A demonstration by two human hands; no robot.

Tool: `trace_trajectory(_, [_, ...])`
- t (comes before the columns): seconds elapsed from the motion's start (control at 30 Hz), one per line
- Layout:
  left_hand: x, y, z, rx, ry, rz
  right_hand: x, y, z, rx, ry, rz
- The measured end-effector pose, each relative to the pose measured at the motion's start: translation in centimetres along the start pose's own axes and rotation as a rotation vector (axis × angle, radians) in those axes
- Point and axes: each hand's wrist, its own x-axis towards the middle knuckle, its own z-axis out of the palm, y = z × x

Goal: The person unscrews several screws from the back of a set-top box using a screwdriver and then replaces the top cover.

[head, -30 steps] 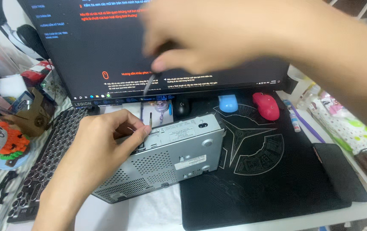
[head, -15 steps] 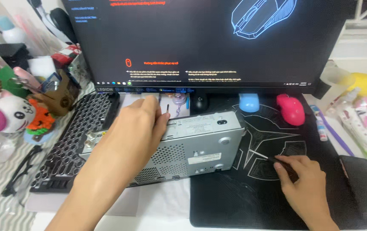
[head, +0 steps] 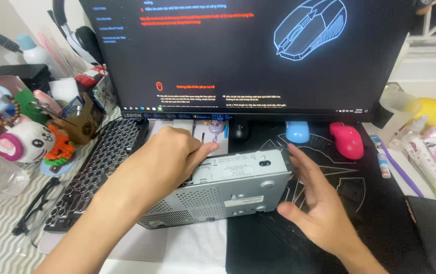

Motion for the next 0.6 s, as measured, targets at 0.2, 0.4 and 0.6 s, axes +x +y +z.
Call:
trace_trajectory(0.2, [-1.0, 0.0, -0.4, -0.029, 0.102, 0.099, 1.6, -0.1, 2.4, 0.428, 0.025, -0.019])
trace_trajectory(0.4, [-2.1, -0.1, -1.1, -0.111, -0.071, 0.01, 1.3, 0.5, 2.7, 0.517, 0.004, -0.015])
trace_trajectory(0.6, [-2.5, -0.8, -1.3, -0.023, -0.095, 0.073, 0.7, 0.2, 2.9, 0.566, 0.05, -0.017])
